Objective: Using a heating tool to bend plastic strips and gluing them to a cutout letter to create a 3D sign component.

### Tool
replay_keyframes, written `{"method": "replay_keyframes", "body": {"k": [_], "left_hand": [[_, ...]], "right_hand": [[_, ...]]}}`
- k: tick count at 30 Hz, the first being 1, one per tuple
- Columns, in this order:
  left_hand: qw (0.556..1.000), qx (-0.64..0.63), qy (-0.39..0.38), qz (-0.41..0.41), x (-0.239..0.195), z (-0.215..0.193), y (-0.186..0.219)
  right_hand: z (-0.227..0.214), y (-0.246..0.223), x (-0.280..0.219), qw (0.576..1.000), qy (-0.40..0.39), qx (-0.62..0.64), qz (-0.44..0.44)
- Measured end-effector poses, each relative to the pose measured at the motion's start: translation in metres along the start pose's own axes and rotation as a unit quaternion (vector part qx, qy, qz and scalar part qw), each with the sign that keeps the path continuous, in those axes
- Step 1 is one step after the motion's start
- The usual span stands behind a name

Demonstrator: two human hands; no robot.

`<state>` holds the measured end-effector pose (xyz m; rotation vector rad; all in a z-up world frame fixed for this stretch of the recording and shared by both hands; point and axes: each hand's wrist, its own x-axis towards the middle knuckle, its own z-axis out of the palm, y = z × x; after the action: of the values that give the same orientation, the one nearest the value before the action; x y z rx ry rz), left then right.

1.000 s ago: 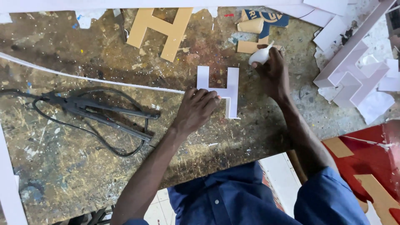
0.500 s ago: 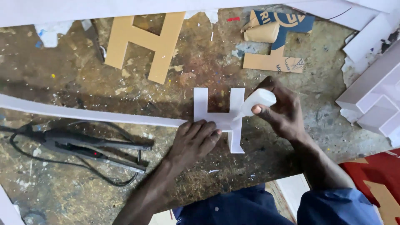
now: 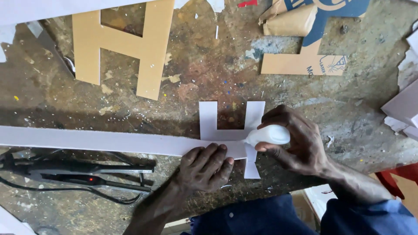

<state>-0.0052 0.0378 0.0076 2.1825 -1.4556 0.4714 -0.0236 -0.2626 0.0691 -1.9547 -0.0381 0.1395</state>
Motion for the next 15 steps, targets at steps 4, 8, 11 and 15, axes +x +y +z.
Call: {"method": "replay_keyframes", "body": {"k": [4,8,11,15], "left_hand": [[1.0,0.011,0.016,0.001,0.001,0.003,0.0],[1.0,0.009,0.014,0.013,-0.001,0.002,0.0],[1.0,0.006,0.004,0.023,0.012,-0.005,-0.005],[0.997,0.017,0.064,-0.025,0.027,-0.002,0.0]], "right_hand": [[0.001,-0.002,0.002,0.999,0.007,-0.017,-0.027],[0.005,0.001,0.001,0.999,0.012,-0.022,-0.036],[0.012,0.004,0.004,0.999,0.017,-0.006,-0.044],[0.029,0.01,0.011,0.99,0.075,0.084,-0.084]]}}
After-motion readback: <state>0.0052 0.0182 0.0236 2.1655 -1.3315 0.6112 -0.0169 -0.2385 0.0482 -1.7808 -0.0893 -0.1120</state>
